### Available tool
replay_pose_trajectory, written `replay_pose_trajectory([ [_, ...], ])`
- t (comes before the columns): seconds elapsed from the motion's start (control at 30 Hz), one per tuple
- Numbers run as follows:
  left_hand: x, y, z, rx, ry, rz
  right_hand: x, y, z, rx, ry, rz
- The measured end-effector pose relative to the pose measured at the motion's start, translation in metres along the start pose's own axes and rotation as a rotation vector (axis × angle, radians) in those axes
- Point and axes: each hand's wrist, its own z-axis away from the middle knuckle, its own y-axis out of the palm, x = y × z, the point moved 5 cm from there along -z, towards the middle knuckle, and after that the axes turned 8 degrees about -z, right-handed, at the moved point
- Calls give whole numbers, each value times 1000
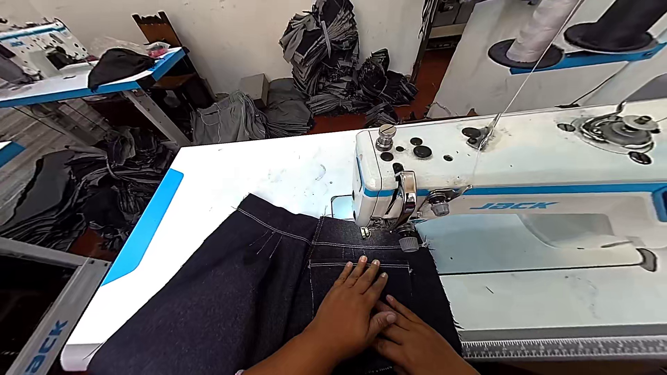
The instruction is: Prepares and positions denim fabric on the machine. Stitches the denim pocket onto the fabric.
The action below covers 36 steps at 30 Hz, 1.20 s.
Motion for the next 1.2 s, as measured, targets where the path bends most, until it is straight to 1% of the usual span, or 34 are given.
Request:
replay_pose_trajectory([
  [0.1,0,-1,0,-12,17,3,0,-1,0,-27,14,-19],
  [0.23,3,-3,1,-68,23,61,2,0,-2,-46,39,13],
  [0.33,6,-6,1,-153,36,134,2,1,-3,-42,43,22],
  [0.4,9,-6,3,-210,38,174,1,-1,-4,-15,49,-45],
  [0.43,9,-6,4,-201,39,162,-1,-6,-4,-5,75,-158],
  [0.47,8,-4,4,-171,44,120,-5,-13,-3,-24,139,-333],
  [0.5,6,-2,4,-132,57,51,-12,-20,1,-100,243,-477],
  [0.53,5,-1,4,-109,73,-31,-21,-24,8,-200,361,-490],
  [0.57,4,1,4,-87,88,-116,-29,-25,12,-272,447,-360],
  [0.6,4,1,3,-54,89,-168,-35,-23,13,-283,503,-165],
  [0.63,5,0,2,-23,74,-190,-39,-20,10,-251,536,-4],
  [0.67,7,-2,1,13,44,-188,-43,-18,4,-213,553,73],
  [0.7,11,-5,-1,61,1,-172,-47,-18,-3,-186,557,71],
  [0.8,28,-13,-9,196,-150,-179,-73,-23,-31,-65,584,-90],
  [0.87,40,-18,-13,221,-203,-204,-85,-21,-47,6,591,-122],
  [0.93,48,-21,-14,259,-228,-219,-90,-19,-57,34,586,-121],
  [1.03,53,-23,-14,293,-232,-221,-91,-15,-61,4,571,-110],
  [1.2,51,-23,-13,301,-190,-209,-84,-15,-58,20,607,-103],
])
